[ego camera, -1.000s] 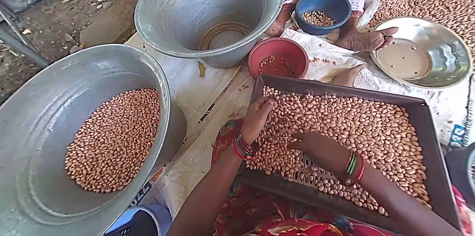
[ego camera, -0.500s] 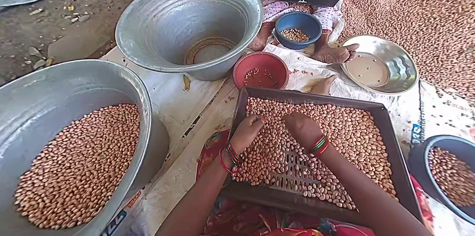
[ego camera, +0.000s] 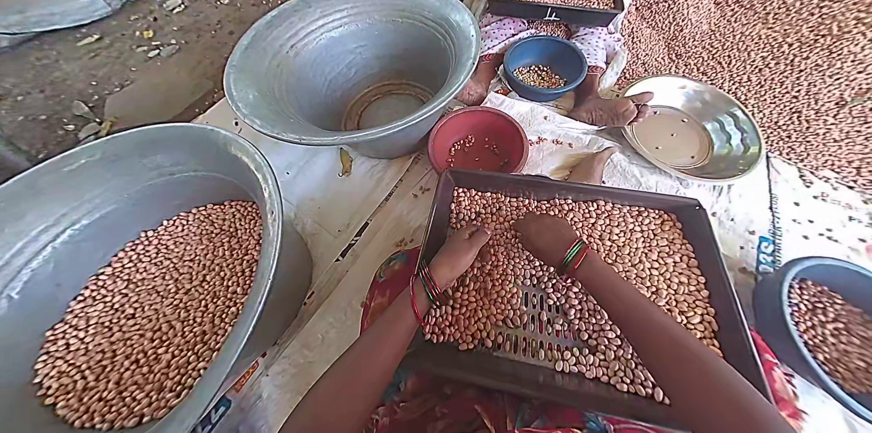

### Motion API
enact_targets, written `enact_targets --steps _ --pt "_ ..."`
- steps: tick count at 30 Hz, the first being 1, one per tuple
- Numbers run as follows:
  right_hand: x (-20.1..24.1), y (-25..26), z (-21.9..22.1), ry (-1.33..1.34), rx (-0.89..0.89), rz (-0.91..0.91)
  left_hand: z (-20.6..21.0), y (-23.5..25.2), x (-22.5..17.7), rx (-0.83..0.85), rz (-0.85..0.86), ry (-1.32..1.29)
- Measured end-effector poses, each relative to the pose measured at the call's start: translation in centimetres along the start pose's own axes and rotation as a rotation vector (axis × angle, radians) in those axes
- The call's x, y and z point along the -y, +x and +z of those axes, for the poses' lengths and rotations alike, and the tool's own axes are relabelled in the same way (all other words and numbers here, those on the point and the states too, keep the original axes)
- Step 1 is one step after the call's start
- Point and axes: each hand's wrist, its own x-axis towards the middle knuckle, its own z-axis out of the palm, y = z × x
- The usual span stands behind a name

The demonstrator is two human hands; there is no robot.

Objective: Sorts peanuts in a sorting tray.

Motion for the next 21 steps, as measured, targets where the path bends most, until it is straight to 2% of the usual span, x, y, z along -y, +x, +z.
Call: enact_targets --steps 3,7,11,15,21 --pt "-0.3 0.0 0.4 0.042 -0.046 0.01 -0.1 0.0 0.1 -0.013 0.006 -0.012" --pt "-1.8 -0.3 0.7 0.25 -0.218 -0.052 -0.2 0.0 0.3 -0.007 0.024 -0.018" --pt "-1.1 -0.5 0.5 0.166 -0.113 -0.043 -0.2 -0.1 0.0 -0.011 0.035 -0.027" --pt "-0.2 0.1 1.0 0.036 -0.119 -0.038 -0.3 0.0 0.3 -0.002 0.052 -0.06" --pt "0.5 0.6 0.3 0.014 -0.033 0.026 -0.2 -0.1 0.2 0.023 0.006 -0.049"
